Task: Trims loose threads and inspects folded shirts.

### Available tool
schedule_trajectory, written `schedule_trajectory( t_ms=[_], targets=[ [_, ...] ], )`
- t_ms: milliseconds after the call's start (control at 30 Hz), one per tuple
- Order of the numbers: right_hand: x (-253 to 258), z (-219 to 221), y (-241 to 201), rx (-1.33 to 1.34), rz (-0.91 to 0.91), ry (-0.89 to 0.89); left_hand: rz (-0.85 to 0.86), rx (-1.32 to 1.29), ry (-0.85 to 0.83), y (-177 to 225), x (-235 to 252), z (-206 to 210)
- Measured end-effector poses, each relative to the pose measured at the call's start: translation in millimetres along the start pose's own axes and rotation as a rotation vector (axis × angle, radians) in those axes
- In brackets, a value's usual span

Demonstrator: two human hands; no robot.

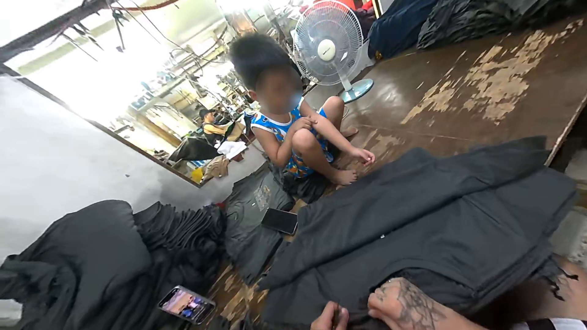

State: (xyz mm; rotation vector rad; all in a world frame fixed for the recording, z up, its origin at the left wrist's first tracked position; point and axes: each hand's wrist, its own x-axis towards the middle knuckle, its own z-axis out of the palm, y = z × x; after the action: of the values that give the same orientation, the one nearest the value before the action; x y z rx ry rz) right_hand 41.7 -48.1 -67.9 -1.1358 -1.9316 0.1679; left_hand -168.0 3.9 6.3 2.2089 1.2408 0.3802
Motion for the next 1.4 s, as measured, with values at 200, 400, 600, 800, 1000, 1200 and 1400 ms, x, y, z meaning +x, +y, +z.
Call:
schedule_trajectory(
  t_ms=[200, 400, 600, 800, 1000, 1200, 1400],
  targets=[
    [-3, -3, 3, 0.02, -0.027, 0.132, -0.063, -0.021, -0.007, 0, 1, 2],
    [-11, -10, 2, 0.098, 0.005, 0.121, 0.054, 0.013, 0.094, 20, -14, 5],
    [-14, -10, 4, 0.092, -0.004, 0.14, 0.328, 0.133, 0.086, 48, -23, 17],
    [-15, -11, 4, 0.089, -0.026, 0.136, 0.356, 0.167, 0.082, 45, -23, 18],
    [-21, -4, 8, 0.053, -0.05, 0.199, 0.34, 0.153, 0.096, 36, -26, 25],
    [-41, -28, -7, 0.285, -0.119, 0.045, 0.042, -0.053, 0.199, -3, -16, 41],
    [-53, -97, -4, -0.109, 0.018, 0.213, -0.129, -0.177, 0.257, 11, 7, 33]
  ],
)
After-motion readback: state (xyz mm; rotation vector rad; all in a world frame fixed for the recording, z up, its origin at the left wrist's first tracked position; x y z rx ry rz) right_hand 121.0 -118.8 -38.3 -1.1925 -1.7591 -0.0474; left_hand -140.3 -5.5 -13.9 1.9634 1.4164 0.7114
